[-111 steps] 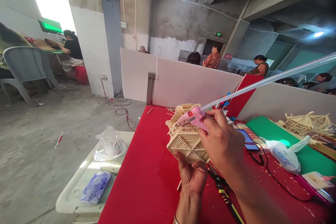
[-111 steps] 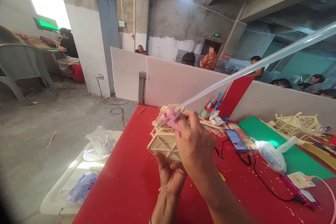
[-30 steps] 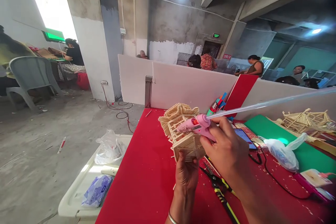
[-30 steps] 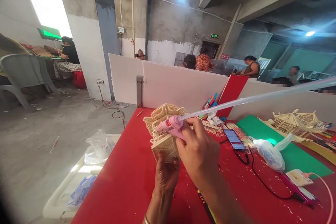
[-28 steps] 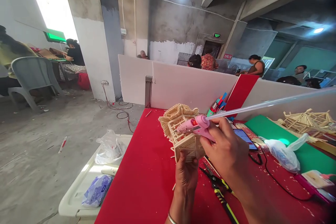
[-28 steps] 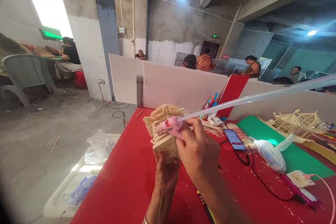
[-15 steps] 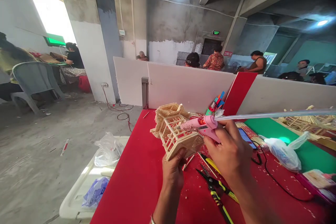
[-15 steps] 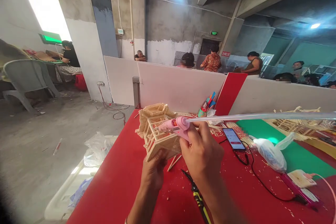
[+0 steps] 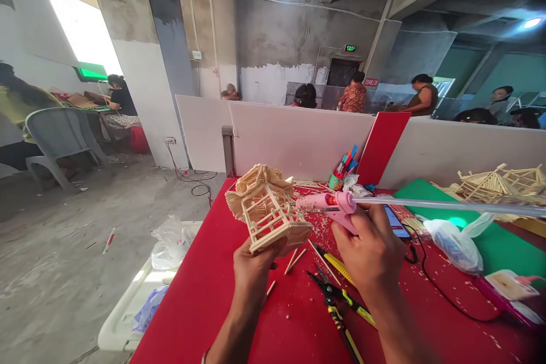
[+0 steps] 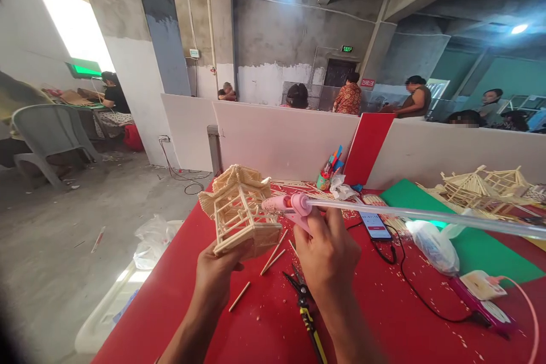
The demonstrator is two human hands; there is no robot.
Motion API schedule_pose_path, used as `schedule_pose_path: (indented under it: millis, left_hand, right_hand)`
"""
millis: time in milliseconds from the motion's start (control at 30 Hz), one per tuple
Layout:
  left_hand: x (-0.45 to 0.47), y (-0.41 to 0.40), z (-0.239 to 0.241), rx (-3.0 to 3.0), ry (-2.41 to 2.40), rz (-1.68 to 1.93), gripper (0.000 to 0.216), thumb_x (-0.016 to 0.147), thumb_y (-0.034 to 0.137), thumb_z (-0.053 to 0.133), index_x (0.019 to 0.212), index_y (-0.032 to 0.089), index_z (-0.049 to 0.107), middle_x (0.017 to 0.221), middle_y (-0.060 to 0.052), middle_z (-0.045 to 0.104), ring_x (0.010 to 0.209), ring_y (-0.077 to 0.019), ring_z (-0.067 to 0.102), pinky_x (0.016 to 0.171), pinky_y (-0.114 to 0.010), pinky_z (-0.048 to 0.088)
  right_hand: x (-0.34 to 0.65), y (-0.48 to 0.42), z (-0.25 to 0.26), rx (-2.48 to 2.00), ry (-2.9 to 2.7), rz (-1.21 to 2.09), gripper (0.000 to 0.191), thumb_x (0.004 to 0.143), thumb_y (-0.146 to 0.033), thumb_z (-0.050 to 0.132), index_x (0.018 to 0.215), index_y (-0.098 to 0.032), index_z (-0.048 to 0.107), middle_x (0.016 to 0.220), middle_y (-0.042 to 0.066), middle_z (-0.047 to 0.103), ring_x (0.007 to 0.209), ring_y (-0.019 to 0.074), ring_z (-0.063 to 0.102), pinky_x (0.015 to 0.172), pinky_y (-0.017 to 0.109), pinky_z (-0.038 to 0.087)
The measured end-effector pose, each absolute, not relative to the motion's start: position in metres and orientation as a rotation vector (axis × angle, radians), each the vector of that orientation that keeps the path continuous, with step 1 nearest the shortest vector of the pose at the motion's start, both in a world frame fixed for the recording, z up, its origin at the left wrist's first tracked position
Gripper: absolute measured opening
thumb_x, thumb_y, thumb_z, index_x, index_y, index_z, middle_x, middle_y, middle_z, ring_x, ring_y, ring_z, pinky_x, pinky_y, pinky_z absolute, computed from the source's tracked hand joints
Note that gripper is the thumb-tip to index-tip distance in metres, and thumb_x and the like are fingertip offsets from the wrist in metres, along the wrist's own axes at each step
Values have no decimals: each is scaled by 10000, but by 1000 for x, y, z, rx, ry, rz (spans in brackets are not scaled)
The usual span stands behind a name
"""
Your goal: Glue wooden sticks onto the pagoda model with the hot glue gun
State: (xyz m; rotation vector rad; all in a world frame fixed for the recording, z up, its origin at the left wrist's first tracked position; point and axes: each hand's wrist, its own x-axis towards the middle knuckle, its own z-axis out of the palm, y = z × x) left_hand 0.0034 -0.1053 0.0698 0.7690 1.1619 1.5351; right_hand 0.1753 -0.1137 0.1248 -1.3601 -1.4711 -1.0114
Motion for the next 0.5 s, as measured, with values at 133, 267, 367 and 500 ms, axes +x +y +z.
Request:
schedule_pose_path:
  millis: [133, 267, 367, 500]
  left_hand:
    - [5, -107, 76, 858, 1251, 1544, 334, 514, 377, 839, 740, 144, 762, 567, -10, 653, 508, -107, 512, 423, -193, 377]
    - [8, -108, 79, 921, 1296, 1520, 344, 520, 397, 834, 743, 143, 766, 574, -21, 668, 503, -110, 514, 428, -200, 386]
    - [8, -107, 76, 945, 1306, 1500, 347, 520, 394, 831, 756, 147, 769, 582, -20, 675, 515, -114, 522, 429, -198, 396]
    - [8, -102, 73, 986, 1305, 1437, 354, 484, 368, 841, 755, 150, 774, 568, -14, 671, 500, -121, 527, 409, -202, 403]
  right_hand:
    - [183, -115, 119, -1357, -1443, -1031, 156, 814, -172, 639, 960, -205, 683, 886, 37, 675, 738, 130, 616, 570, 224, 395]
    - [188, -117, 115, -1374, -1433, -1023, 146, 828, -177, 623, 957, -200, 686, 856, 39, 666, 709, 127, 605, 560, 225, 392]
    - [192, -118, 113, -1387, -1427, -1025, 110, 835, -199, 624, 924, -197, 688, 813, 33, 652, 673, 120, 589, 538, 226, 377]
    - [198, -118, 110, -1396, -1422, -1034, 103, 833, -194, 625, 917, -196, 686, 770, 22, 636, 627, 104, 562, 516, 223, 357]
